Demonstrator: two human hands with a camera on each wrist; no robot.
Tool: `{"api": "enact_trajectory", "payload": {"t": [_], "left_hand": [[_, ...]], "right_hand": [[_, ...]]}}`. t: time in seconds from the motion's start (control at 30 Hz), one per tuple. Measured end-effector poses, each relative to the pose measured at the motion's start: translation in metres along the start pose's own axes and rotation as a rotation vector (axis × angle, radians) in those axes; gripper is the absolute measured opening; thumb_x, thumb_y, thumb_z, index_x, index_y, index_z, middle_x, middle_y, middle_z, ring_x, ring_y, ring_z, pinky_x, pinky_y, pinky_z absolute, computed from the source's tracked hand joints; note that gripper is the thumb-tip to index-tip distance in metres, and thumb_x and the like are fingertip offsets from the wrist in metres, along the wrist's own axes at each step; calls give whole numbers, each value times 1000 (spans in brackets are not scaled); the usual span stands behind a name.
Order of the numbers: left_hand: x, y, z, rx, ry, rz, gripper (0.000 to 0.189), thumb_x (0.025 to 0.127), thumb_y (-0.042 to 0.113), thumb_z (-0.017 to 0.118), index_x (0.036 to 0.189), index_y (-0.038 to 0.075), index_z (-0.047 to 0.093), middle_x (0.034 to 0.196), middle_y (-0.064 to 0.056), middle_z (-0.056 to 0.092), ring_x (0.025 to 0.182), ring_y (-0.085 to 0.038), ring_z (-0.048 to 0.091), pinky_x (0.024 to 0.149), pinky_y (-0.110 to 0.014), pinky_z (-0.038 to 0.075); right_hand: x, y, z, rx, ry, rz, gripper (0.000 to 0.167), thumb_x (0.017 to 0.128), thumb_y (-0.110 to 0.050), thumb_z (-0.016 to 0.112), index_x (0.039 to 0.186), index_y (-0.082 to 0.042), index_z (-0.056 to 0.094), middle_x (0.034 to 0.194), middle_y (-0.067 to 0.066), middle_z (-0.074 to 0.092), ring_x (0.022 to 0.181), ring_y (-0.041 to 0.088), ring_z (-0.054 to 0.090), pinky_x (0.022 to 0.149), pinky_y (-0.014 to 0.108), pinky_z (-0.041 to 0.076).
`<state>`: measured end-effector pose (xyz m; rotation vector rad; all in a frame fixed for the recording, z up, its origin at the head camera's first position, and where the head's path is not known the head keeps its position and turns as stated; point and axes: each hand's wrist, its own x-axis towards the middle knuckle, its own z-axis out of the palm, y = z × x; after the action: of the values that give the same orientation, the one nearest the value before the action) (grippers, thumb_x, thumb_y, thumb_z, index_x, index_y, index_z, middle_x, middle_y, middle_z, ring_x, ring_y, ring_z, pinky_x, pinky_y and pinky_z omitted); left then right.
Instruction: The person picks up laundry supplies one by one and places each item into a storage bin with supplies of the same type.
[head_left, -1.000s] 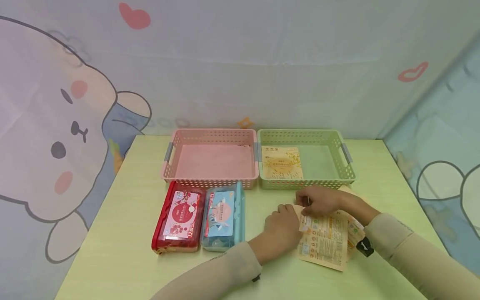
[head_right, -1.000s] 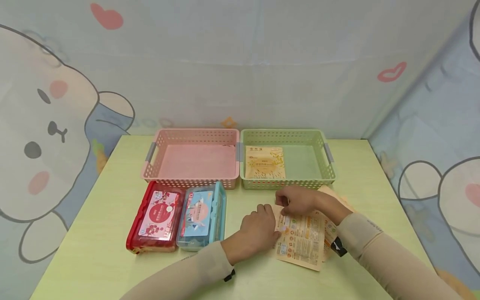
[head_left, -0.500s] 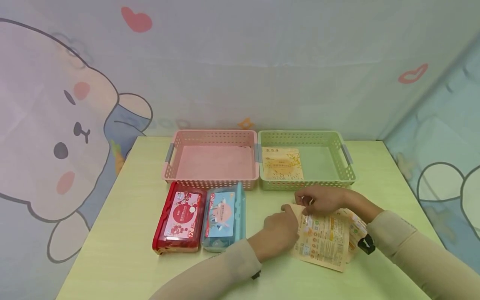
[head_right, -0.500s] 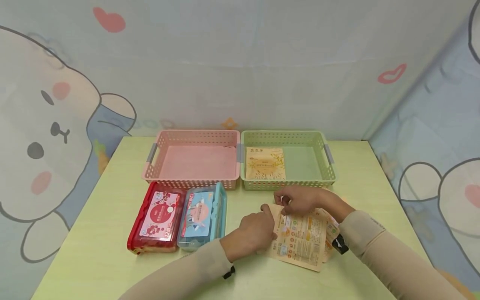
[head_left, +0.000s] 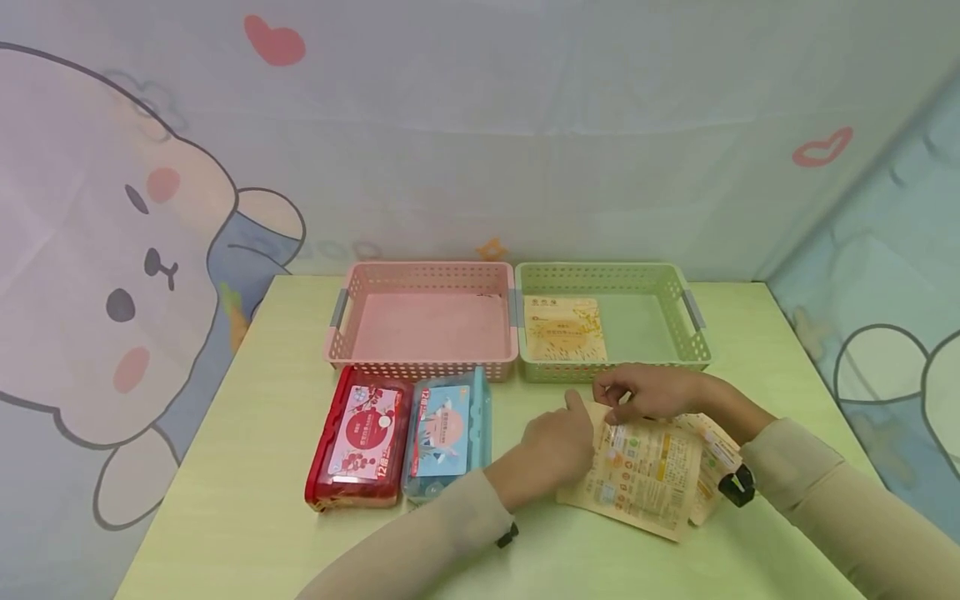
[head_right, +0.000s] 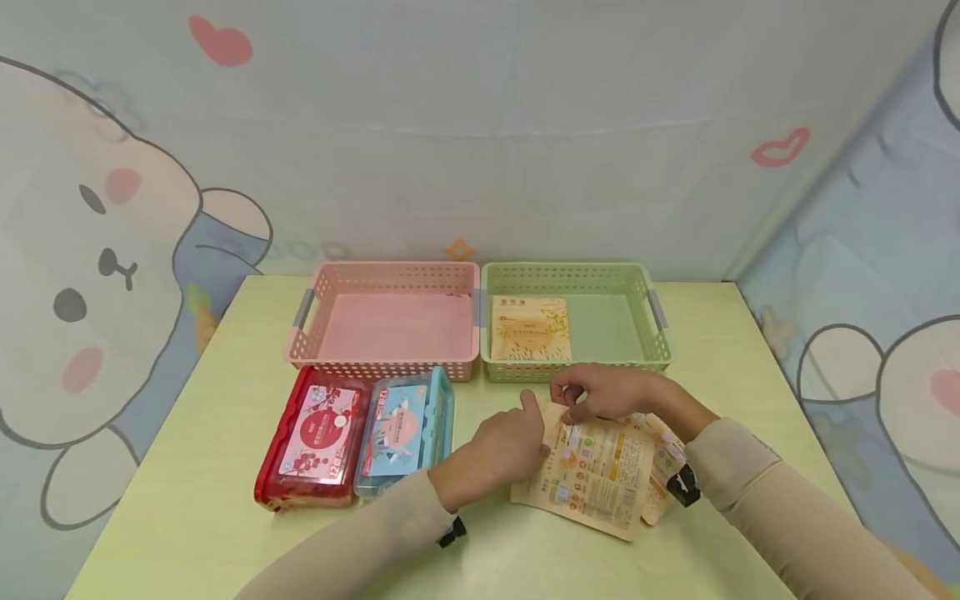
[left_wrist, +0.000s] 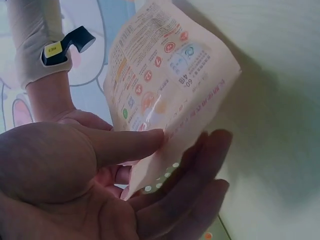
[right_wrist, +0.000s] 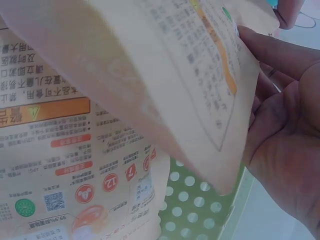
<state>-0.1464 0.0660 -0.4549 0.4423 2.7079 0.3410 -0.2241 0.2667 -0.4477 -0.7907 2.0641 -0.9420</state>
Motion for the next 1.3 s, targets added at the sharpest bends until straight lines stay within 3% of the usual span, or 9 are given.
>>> {"api": "enact_trajectory", "payload": {"t": [0.27,0.57,0.97,1.17,1.3], "left_hand": [[2,-4,-2,-36,-28,7,76,100,20,69,159,-5,28,70,-6,60,54,-17,55,47,-30,44],[3,-6,-7,-66,-60,35,81,102,22,67,163,-6,21,67,-4,60,48,-14,48,43,-26,36],[7,-18,-29,-167,-66,83,92,102,29,71,165,-6,15,76,-8,65,53,-16,56,44,-27,42],[9,-25,-34,-288,-12,148,65,99,27,75,150,3,41,80,-4,63,60,-16,60,49,-28,49],[10,-30,-39,-310,28,192,51,98,25,76,137,5,51,85,-2,62,67,-16,60,53,-28,50]], "right_hand": [[2,-3,0,-17,13,8,18,104,-6,66,93,-5,51,76,-1,47,58,12,37,60,29,41],[0,-8,-1,-33,31,-11,19,103,-5,67,91,-5,52,77,-1,46,62,10,39,63,29,41],[-6,-10,-13,38,49,-48,24,105,-11,67,90,-3,49,71,-3,39,55,11,33,55,27,37],[-13,-16,-25,13,85,-82,24,106,-12,66,91,-4,49,70,-3,38,58,10,35,57,30,40],[-16,-21,-32,9,114,-83,24,106,-14,67,92,-5,50,70,-3,38,59,9,34,58,31,40]]}}
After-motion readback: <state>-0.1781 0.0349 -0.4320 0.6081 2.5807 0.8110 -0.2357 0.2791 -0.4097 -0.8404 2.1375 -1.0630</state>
